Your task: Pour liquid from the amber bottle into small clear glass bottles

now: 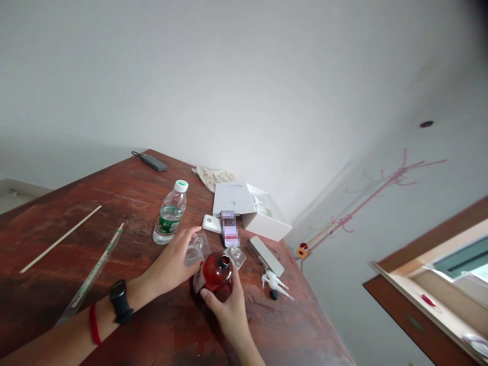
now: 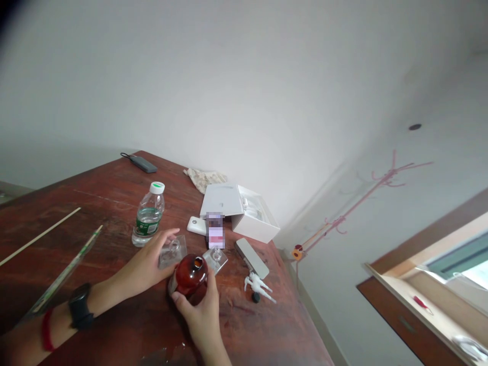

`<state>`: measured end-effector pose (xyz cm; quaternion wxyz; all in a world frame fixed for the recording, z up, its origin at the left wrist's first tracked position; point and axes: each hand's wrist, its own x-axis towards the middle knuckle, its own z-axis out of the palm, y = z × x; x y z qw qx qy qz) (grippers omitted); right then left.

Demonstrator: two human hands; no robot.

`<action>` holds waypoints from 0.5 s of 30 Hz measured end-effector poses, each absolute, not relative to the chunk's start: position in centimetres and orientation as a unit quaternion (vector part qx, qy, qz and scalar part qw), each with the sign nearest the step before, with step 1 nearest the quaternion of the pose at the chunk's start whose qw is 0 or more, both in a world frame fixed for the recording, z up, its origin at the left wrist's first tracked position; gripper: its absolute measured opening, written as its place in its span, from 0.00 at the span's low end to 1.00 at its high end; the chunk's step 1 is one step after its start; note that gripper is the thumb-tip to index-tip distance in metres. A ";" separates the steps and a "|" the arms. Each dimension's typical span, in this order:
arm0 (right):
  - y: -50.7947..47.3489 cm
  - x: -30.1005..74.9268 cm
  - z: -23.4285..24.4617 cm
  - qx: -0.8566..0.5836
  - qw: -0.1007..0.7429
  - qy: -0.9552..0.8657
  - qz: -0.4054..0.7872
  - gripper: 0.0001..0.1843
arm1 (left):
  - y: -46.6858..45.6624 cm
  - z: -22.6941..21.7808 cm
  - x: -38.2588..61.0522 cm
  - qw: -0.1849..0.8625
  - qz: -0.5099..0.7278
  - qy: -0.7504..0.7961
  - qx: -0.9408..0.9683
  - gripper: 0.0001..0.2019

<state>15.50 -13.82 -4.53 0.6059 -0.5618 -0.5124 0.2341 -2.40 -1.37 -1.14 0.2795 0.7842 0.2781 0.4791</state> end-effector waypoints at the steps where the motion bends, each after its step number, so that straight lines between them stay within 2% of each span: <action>1: -13.9 15.6 -4.5 -0.562 0.604 -0.510 0.245 0.46 | -1.5 -1.2 -2.4 0.282 0.482 0.276 0.782 0.36; 15: -14.8 14.8 -3.7 -0.568 0.608 -0.505 0.230 0.41 | -2.0 -0.9 -3.8 0.230 0.466 0.249 0.817 0.30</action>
